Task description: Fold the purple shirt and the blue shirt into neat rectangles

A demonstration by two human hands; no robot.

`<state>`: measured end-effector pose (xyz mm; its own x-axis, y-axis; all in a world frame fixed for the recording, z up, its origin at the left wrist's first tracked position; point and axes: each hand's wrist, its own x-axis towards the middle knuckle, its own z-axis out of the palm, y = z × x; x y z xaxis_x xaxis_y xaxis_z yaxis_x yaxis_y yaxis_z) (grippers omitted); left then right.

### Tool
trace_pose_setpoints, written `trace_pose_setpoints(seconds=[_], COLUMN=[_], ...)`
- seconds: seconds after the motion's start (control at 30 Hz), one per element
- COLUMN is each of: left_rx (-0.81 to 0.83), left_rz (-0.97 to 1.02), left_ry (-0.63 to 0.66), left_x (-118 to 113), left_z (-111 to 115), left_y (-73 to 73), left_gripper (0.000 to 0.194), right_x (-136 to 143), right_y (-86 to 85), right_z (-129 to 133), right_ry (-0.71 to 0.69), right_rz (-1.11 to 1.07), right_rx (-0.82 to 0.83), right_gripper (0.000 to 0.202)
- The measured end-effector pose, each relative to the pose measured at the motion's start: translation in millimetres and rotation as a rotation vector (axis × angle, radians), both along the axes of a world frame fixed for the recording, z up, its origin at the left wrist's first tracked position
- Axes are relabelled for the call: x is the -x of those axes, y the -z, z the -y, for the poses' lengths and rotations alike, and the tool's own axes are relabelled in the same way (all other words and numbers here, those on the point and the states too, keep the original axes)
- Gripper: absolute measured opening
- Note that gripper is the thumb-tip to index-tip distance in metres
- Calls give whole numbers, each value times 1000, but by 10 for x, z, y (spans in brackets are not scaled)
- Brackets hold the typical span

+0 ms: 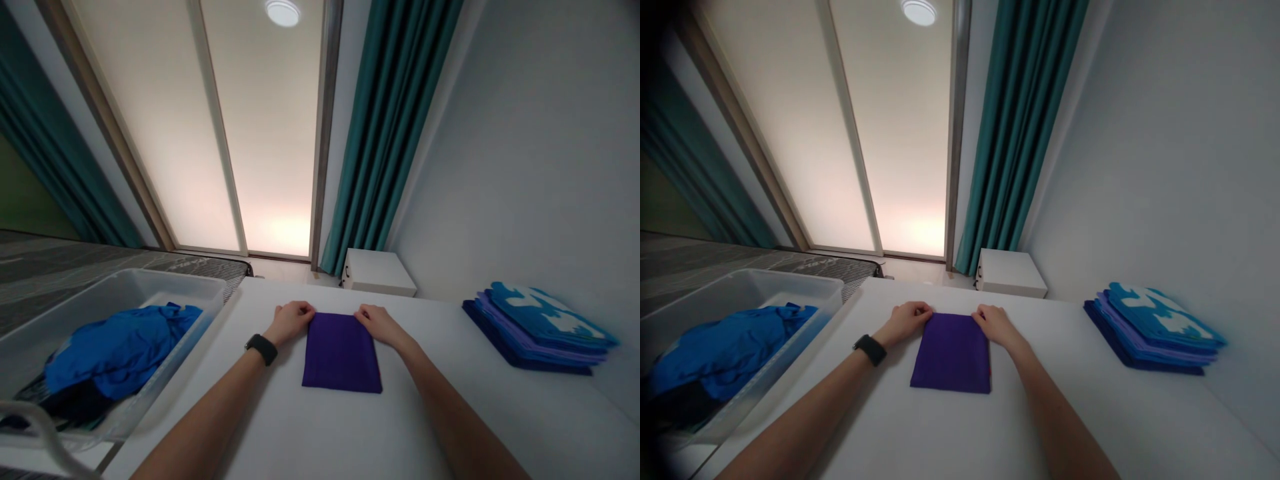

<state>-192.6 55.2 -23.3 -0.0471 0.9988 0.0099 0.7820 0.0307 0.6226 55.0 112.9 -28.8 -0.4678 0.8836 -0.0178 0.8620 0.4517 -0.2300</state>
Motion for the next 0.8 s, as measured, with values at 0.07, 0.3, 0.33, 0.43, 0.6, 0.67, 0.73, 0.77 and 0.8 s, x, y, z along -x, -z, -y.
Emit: trace_pose_setpoints(seconds=[0.07,0.3,0.33,0.43,0.6,0.67,0.73,0.77,0.8], left_rx=[-1,-1,-3,-10,-21,-13,0,5,10], left_rz=[-8,-55,-60,-57,7,33,44,43,37], left_ry=[-5,-26,-27,-17,47,79,101,105,107], left_x=[-9,-29,-29,-12,99,152,184,188,184], left_z=[1,-2,-2,-6,-55,-75,-81,-77,-68], left_y=[4,6,4,7,35,38,27,16,2], left_gripper=[24,25,25,26,27,28,30,32,34], right_x=[7,24,23,21,19,20,21,22,23], right_y=[29,87,96,128,169,170,164,159,154], right_z=[-7,-10,-10,-19,-52,-59,-59,-57,-54], right_ry=[-2,9,9,16,20,17,14,15,18], right_rz=[-5,-18,-24,-40,-74,-90,-106,-112,-117], right_rx=[-8,-38,-41,-47,-43,-38,-35,-34,-34], right_gripper=[27,26,26,26,24,24,24,24,24])
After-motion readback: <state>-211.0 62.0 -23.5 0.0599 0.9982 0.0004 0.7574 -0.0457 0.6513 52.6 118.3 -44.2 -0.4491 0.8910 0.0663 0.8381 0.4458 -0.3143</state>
